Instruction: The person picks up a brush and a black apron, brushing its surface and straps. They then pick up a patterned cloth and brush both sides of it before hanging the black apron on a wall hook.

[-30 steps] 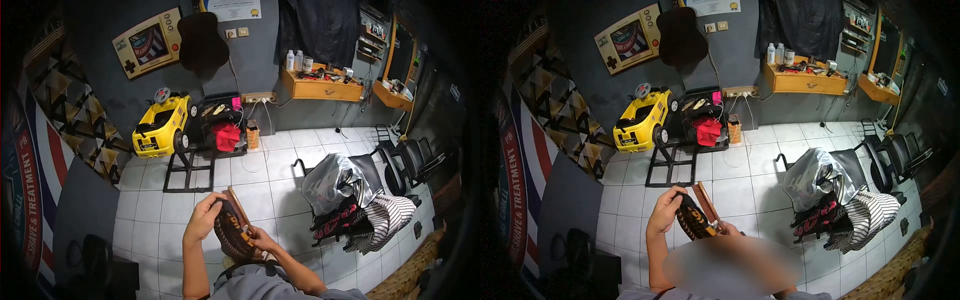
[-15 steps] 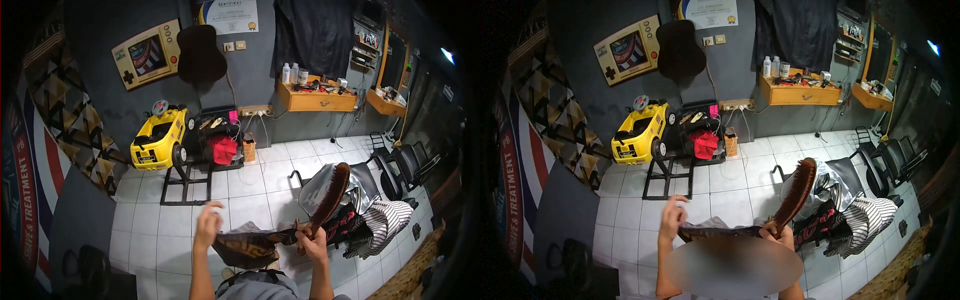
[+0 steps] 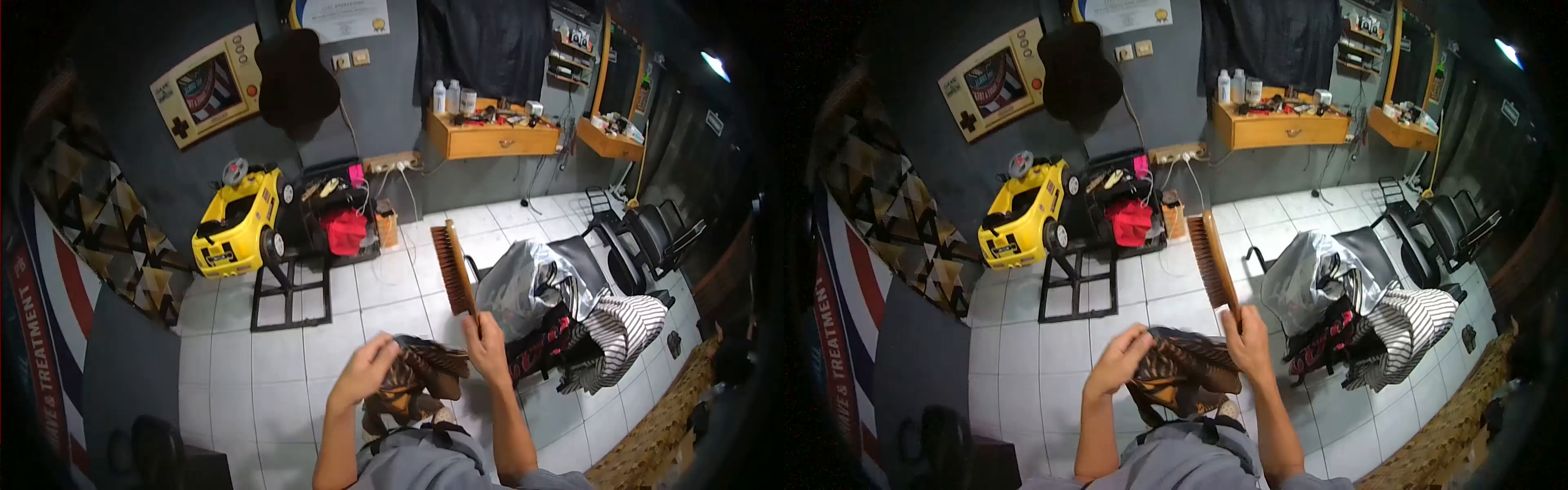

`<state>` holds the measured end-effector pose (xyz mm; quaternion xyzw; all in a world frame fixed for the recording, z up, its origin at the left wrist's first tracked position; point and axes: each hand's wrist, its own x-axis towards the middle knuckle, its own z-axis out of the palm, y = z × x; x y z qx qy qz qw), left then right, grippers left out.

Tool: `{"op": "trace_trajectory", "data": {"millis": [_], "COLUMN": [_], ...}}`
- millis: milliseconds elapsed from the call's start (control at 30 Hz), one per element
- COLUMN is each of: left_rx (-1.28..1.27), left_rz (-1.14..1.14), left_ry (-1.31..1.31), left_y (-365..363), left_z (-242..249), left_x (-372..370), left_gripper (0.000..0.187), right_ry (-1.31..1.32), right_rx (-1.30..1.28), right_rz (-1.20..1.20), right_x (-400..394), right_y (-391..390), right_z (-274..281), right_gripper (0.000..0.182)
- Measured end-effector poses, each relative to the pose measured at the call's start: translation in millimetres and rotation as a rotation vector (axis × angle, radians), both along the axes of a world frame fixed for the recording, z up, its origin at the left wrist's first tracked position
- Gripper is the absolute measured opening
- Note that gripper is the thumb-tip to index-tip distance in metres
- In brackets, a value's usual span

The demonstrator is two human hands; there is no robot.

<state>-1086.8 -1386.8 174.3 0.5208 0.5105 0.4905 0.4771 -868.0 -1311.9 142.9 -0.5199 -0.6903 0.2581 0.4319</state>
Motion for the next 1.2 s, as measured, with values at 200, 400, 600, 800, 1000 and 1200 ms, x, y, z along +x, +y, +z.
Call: {"op": "trace_trajectory", "data": {"millis": [200,400,600,800,1000,1200], "left_rx": [-0.116,0.081,0.155,0.098,0.069,0.178], "left_rz": [0.133,0.329,0.338,0.449,0.329,0.325], "left_ry": [-0.472,-0.571,-0.684,-0.615,-0.568,-0.472], "left_y": [5.3,10.8,-0.6,2.6,18.6,23.8], "left_z": [12.0,40.3,61.6,54.4,47.3,77.1], "left_x": [9.7,-2.8,-18.6,-22.4,-5.7,-1.3], "left_gripper": [0.015,0.017,0.017,0.017,0.016,0.02], "right_ry": [0.346,-0.056,-0.801,-0.035,0.78,0.202], "right_rx": [-0.27,-0.457,-0.681,-0.747,-0.707,-0.372], "right_rz": [0.301,0.559,0.584,0.104,0.442,0.594], "right_x": [-33.7,-40.6,37.0,26.7,-52.5,-97.2], "right_y": [-74.4,-78.6,-78.1,-37.6,-50.3,-59.3], "right_z": [-40.5,-176.6,-286.8,-282.9,-38.2,-125.9], "right_gripper": [0.043,0.04,0.047,0.053,0.04,0.039]}}
